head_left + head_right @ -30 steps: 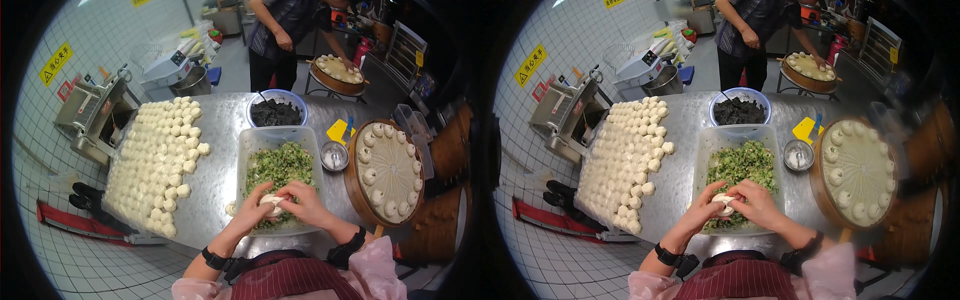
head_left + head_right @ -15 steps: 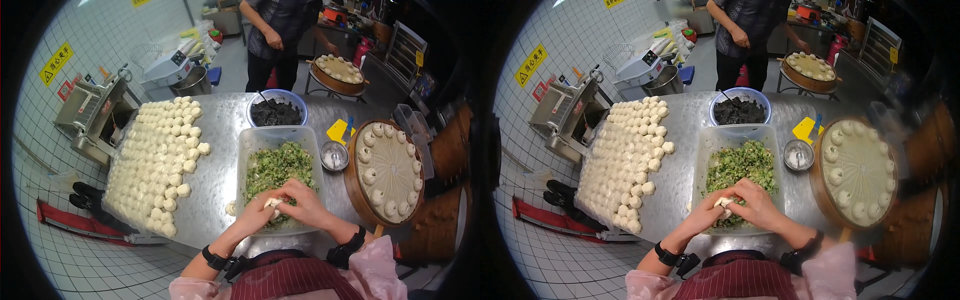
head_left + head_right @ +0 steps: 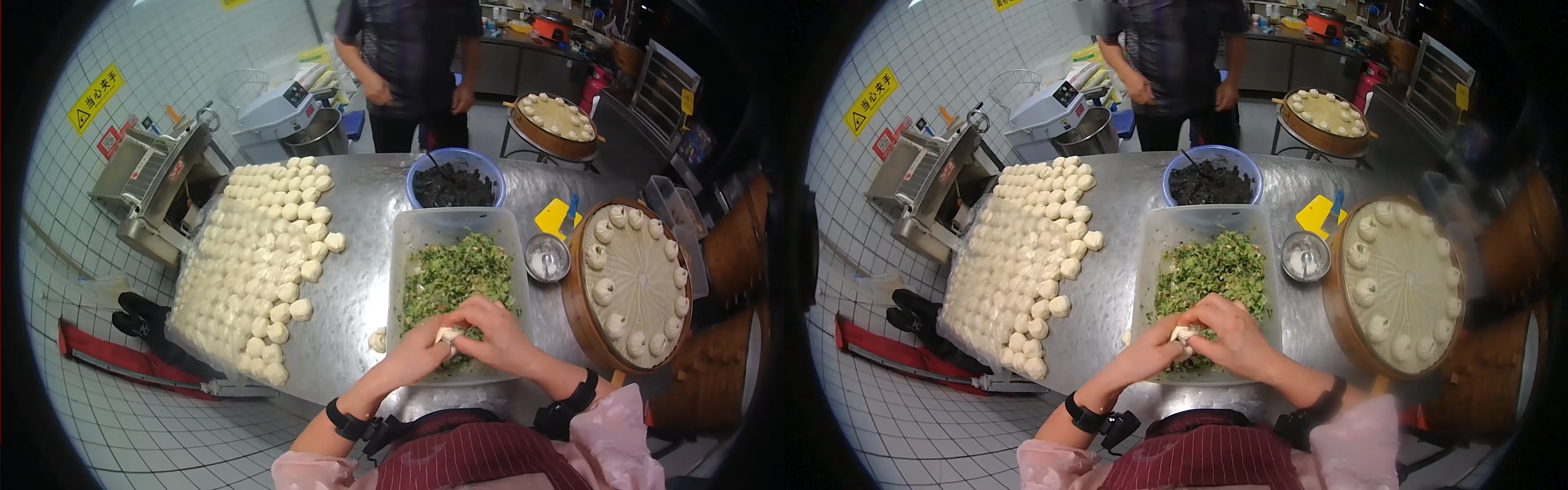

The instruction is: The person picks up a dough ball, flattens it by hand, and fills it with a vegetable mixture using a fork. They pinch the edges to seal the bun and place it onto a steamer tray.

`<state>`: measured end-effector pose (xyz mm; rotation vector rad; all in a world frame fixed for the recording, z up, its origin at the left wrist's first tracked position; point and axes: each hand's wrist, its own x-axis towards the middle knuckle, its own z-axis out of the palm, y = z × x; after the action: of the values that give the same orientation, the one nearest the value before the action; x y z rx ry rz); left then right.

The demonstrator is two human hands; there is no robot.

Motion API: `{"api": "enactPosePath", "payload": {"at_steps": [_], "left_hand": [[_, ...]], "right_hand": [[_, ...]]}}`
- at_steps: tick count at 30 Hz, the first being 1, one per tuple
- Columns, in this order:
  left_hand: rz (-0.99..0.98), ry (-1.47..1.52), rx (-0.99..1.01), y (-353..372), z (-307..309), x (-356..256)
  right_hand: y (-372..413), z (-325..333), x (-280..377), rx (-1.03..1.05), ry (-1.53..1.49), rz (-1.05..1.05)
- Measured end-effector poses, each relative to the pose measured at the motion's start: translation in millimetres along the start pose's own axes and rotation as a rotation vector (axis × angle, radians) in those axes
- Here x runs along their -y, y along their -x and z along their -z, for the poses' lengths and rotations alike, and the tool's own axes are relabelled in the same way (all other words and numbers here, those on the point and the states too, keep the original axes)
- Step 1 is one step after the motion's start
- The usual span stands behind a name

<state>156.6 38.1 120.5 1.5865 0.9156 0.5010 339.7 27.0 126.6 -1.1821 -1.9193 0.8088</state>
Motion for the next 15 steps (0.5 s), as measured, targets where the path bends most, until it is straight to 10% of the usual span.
{"api": "enactPosePath", "payload": {"at_steps": [4,15], "left_hand": [[0.178,0.657,-0.059,-3.5,5.9,4.8],[0.280,0.082,-0.129,-19.7,6.4,24.3]], "right_hand": [[3.9,2.1,-11.7,-0.027,-0.050,-0.011],[0.7,8.0,13.5,0.047,0.075,0.094]]}}
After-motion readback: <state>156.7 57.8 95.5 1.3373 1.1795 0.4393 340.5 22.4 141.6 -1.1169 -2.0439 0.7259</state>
